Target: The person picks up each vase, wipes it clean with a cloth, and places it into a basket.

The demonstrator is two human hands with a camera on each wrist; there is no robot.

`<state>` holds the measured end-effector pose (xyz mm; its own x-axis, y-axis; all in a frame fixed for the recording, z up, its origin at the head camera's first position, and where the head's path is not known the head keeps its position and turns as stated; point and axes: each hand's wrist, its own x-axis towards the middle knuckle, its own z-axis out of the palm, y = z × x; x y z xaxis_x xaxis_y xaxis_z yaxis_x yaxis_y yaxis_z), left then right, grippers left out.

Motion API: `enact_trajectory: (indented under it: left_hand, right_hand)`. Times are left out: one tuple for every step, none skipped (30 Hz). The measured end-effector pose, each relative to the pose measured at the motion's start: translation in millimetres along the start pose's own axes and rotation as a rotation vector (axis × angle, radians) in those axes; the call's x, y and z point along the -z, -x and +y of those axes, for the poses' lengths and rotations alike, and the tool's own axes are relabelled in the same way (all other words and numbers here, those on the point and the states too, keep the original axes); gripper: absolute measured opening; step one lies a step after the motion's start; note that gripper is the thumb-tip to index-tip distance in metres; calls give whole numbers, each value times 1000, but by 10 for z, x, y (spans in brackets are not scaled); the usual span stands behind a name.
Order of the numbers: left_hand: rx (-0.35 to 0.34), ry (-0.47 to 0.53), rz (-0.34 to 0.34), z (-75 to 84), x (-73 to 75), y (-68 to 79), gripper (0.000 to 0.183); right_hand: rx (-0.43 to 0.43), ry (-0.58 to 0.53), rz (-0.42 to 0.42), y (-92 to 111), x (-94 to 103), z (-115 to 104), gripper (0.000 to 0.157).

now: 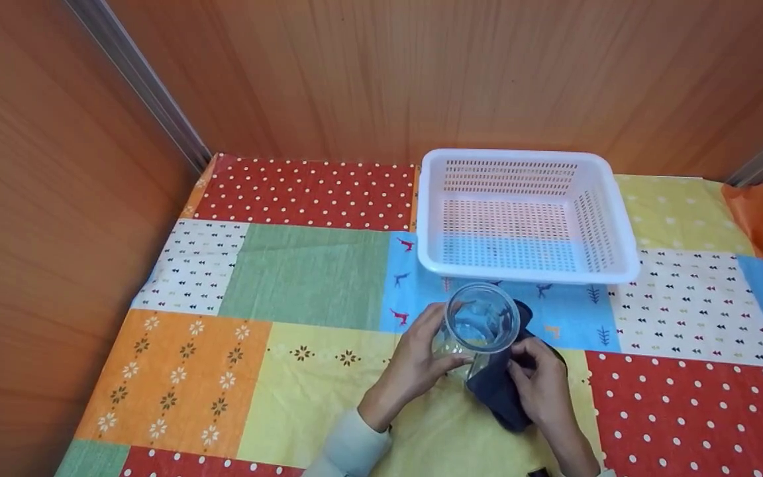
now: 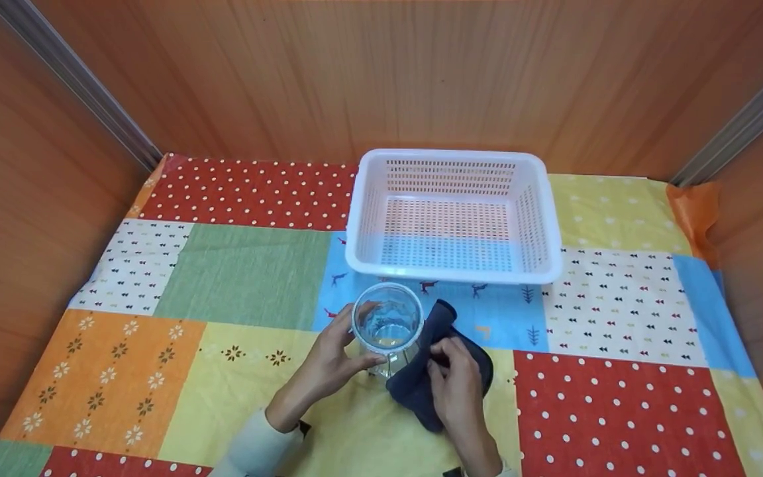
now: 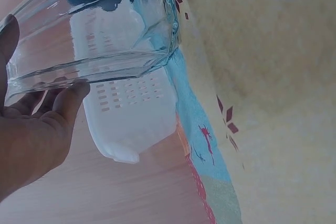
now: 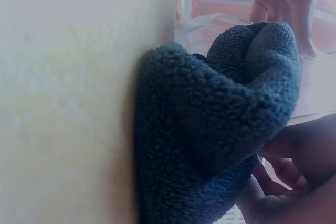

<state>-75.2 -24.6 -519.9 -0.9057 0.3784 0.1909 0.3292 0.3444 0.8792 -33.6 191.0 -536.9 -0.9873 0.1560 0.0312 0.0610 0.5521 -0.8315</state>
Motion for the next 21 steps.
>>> enact_trajectory:
  left_hand:
    - [-2,0,2,0,-1,-1,79]
    - [-6,-2,3,-1,-2,-1,79]
    - [-10,-3,5,0,-2,-1,79]
    - [-14,-5,7,-2,-2,-1,78]
    - [-14,-1,8,-2,-3,-1,78]
    - [-15,1,9,-3,-3,0,78]
    - [-17,4,10,-8,-4,3,78]
    - [-22,3,12,-13,-5,6,77]
    - [-26,5,14,-18,-6,10,77]
    - [-29,5,15,-22,-6,14,77]
    - [-34,6,18,-27,-7,16,77]
    - [-37,5,20,-29,-5,18,78]
    - [-43,3,22,-33,-4,19,78]
    - [-50,-1,25,-38,-5,20,78]
    - [-53,-2,26,-40,-5,19,78]
    - [-55,-2,24,-38,-4,19,78]
    - [-58,-3,24,-38,-3,18,78]
    - [-61,-4,23,-34,-1,17,78]
    - [-65,-5,24,-34,0,16,78]
    - [-69,-7,25,-31,2,14,78]
    - [-72,-8,25,-28,4,11,78]
  right_hand:
    - [-7,4,-1,-1,0,0,20]
    - [-16,7,-4,-2,2,-4,19]
    - [-24,8,-9,-3,5,-14,19]
    - [-33,4,-13,-3,11,-28,18]
    - [-40,0,-15,-2,18,-49,18]
    - [-44,-8,-17,-1,27,-75,18]
    - [-42,-18,-18,4,36,-102,18]
    - [-36,-28,-15,9,45,-133,18]
    - [-24,-39,-10,14,57,-168,18]
    - [-10,-52,-3,18,70,-204,19]
    - [7,-64,6,22,83,-242,20]
    - [26,-79,16,23,96,-277,20]
    - [45,-87,27,24,108,-310,21]
    - [59,-96,36,24,118,-338,21]
    - [71,-101,42,25,129,-358,21]
    - [78,-106,47,26,137,-370,21]
    - [81,-109,51,27,142,-376,21]
    - [82,-111,54,28,144,-374,21]
    - [83,-112,55,30,142,-371,21]
    - [82,-117,57,32,139,-362,21]
    - [83,-119,59,33,134,-351,21]
